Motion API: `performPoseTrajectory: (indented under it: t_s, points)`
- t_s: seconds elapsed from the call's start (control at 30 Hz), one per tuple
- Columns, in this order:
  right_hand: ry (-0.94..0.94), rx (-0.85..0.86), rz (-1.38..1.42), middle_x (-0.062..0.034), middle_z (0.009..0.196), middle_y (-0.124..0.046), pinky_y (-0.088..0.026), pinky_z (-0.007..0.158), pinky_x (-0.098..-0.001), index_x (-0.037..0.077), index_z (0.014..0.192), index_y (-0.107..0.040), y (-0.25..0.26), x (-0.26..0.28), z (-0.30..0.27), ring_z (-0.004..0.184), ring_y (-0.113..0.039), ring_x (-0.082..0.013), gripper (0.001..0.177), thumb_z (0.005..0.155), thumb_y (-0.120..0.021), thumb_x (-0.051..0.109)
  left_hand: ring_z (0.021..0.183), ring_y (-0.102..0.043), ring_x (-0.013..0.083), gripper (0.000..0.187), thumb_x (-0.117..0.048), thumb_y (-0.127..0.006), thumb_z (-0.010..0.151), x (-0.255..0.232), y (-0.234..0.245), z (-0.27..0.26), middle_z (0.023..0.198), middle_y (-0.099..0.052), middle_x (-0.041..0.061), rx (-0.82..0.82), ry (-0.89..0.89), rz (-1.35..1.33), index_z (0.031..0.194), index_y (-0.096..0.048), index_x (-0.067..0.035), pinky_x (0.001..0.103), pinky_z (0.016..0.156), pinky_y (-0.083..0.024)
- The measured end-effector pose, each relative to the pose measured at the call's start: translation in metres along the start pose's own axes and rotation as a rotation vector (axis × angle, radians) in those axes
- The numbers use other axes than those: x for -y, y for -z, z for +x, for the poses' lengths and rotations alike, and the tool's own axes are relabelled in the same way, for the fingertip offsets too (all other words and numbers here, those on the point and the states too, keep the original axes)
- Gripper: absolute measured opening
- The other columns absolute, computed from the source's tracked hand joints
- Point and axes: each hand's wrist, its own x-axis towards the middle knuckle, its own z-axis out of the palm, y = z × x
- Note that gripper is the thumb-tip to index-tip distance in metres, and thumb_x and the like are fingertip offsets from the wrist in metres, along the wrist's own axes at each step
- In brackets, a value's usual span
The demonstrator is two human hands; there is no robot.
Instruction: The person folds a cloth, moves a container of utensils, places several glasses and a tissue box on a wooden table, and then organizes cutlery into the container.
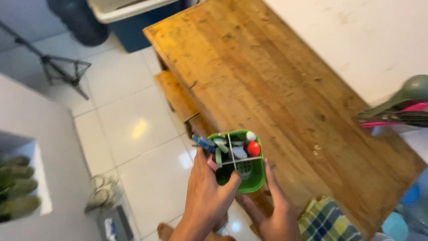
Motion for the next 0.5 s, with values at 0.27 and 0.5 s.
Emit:
performPoseTrajectory:
  t_s: [0.27, 0.5]
  points:
    - [-0.308, -0.213, -0.116, -0.0167, 0.125, -0.073, -0.056, 0.092, -0.0389, 0.021, 0.165, -0.031, 0.083, -0.076, -0.013, 0.105, -0.075, -0.0269, 0.102, 0.077, -0.082, 0.032, 0.119, -0.058, 0.0389, 0.078, -0.035, -0.072, 0.076, -0.018, -0.138, 0.012, 0.125, -0.062, 0.02, 0.342, -0.028, 0.142, 0.14, -0.041, -0.002, 0.047, 0.099, -0.046]
    - [-0.157, -0.364, -0.054, -0.028, 0.135, -0.065, -0.052, 0.096, -0.0412, 0.005, 0.157, -0.027, 0.098, -0.112, -0.013, 0.124, -0.066, -0.033, 0.088, 0.089, -0.074, 0.036, 0.123, -0.057, 0.0417, 0.09, -0.057, -0.073, 0.08, -0.021, -0.191, 0.034, 0.134, -0.055, 0.025, 0.599, -0.114, 0.302, 0.141, -0.04, 0.0, 0.049, 0.097, -0.049]
